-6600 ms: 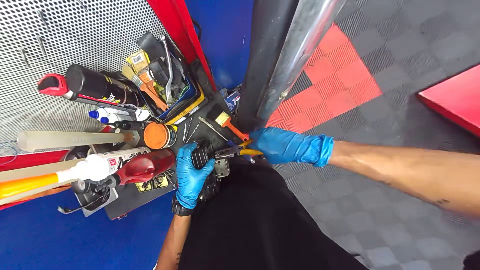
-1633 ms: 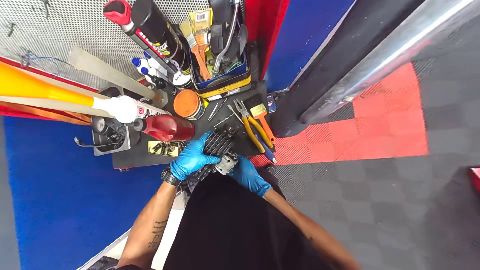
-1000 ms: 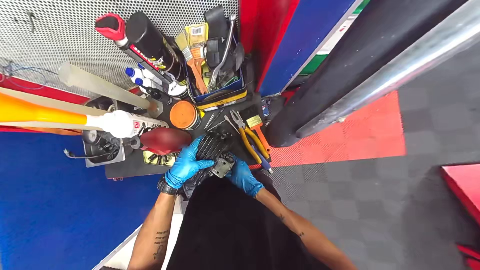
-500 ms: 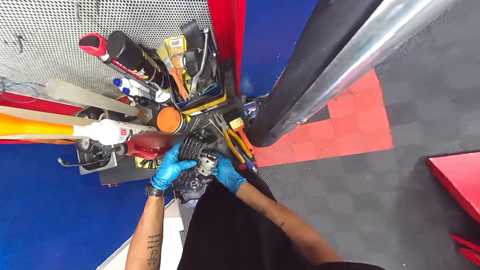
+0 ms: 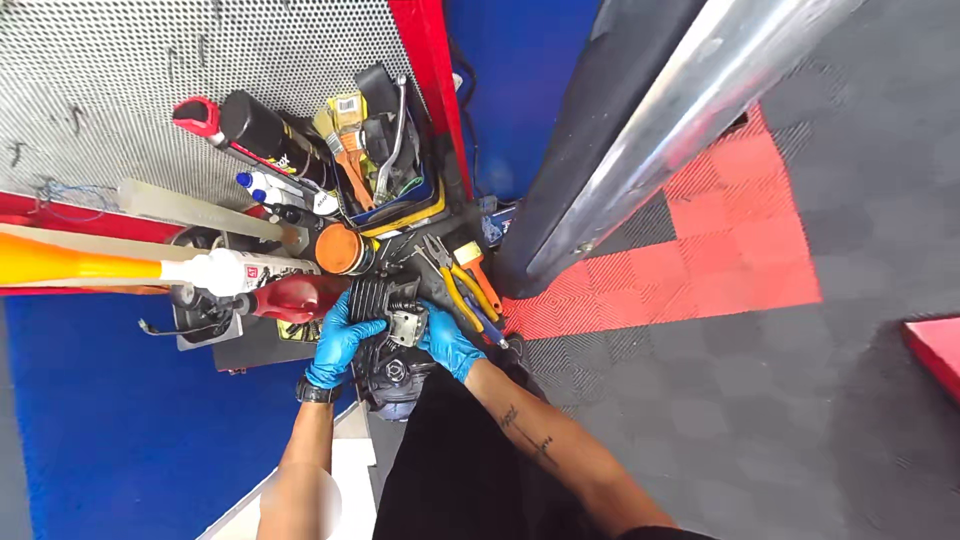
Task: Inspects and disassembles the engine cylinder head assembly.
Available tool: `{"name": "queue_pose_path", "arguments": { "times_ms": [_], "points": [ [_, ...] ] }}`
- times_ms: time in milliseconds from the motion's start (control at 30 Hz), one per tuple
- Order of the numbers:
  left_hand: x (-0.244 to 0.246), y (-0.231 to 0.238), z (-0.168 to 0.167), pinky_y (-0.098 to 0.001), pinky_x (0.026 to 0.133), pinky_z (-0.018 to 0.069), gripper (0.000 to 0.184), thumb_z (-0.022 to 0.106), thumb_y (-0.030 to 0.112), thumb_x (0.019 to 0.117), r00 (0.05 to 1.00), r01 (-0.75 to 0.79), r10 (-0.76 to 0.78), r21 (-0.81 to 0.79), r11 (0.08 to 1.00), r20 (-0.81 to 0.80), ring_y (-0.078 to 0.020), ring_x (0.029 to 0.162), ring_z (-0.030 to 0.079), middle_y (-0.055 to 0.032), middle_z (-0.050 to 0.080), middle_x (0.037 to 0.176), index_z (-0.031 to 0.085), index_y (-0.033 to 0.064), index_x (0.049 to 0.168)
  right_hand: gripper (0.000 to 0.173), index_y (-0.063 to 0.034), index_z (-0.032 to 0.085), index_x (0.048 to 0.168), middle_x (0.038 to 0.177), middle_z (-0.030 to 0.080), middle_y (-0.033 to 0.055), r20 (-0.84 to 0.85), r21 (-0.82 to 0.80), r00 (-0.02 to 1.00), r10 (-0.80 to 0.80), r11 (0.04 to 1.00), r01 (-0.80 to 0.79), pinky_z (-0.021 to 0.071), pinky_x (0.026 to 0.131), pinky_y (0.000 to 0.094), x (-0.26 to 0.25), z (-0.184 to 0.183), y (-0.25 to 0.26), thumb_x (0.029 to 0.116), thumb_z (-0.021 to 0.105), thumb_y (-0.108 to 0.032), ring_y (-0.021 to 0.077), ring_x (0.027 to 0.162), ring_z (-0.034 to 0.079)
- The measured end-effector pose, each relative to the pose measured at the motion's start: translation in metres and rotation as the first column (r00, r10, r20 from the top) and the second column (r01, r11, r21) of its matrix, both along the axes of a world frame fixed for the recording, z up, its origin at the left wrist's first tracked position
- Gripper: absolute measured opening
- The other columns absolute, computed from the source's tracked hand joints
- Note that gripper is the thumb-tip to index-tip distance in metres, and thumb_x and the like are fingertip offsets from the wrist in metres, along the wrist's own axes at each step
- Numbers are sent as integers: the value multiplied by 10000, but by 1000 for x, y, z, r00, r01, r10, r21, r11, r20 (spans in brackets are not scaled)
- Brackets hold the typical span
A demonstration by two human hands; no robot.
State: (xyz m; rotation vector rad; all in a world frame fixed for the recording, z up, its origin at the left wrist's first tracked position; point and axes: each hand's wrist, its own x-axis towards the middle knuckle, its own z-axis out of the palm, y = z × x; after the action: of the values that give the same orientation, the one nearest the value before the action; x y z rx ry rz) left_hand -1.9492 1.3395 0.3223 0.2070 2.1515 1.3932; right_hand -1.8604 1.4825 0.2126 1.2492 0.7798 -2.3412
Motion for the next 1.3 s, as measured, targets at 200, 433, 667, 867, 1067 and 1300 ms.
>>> {"name": "queue_pose_path", "arguments": {
  "times_ms": [200, 433, 667, 867, 1067, 1300],
  "points": [
    [0, -2, 0, -372, 973, 599, 689, 790, -68, 752, 999, 3, -4, 22, 1000, 39, -201, 1088, 709, -141, 713, 1189, 501, -70, 1378, 370, -114, 654, 1222, 977, 703, 107, -12, 35, 994, -105, 994, 105, 568, 632, 389, 1, 0, -7, 1106, 424, -380, 218, 798, 681],
    [-1, -2, -1, -356, 1014, 580, 767, 811, -45, 753, 998, -1, -2, 44, 999, 68, -179, 1149, 686, -124, 699, 1247, 471, -44, 1440, 431, -128, 649, 1126, 786, 647, 41, 23, 23, 1000, -8, 1000, 7, 485, 499, 297, 3, 1, 2, 1074, 441, -502, 142, 590, 582],
    [-3, -4, -9, -421, 1097, 505, 920, 871, 246, 741, 998, 61, -62, -225, 972, 0, -172, 1257, 623, -108, 650, 1356, 432, 55, 1527, 424, -125, 640, 1237, 962, 711, 39, -54, 212, 998, 14, 977, -2, 579, 656, 331, 11, 7, 1, 1118, 353, -414, 140, 786, 676],
    [-3, -5, -10, -433, 1090, 510, 918, 864, 242, 743, 998, 62, -66, -201, 978, -13, -167, 1258, 624, -91, 653, 1360, 433, 81, 1537, 383, -51, 615, 1338, 1185, 711, 104, 101, 770, 826, 555, 482, -417, 558, 973, 382, 17, 19, 3, 958, 624, -90, 168, 1108, 680],
    [-4, -2, -6, -514, 1061, 505, 950, 854, 284, 763, 996, 89, -92, -264, 961, 2, -257, 1237, 639, -125, 660, 1344, 390, 104, 1573, 318, -101, 601, 1214, 987, 693, 34, 15, 275, 995, -102, 957, 94, 589, 769, 328, 5, 28, -7, 1127, 340, -259, 125, 888, 679],
    [-3, -2, -8, -501, 1038, 523, 933, 854, 277, 761, 995, 84, -95, -247, 965, -33, -253, 1203, 659, -125, 668, 1330, 409, 79, 1556, 297, -86, 581, 1239, 1002, 684, 32, 23, 331, 999, -36, 943, 26, 588, 789, 307, 9, 29, -5, 1126, 327, -192, 109, 899, 675]
  ]
}}
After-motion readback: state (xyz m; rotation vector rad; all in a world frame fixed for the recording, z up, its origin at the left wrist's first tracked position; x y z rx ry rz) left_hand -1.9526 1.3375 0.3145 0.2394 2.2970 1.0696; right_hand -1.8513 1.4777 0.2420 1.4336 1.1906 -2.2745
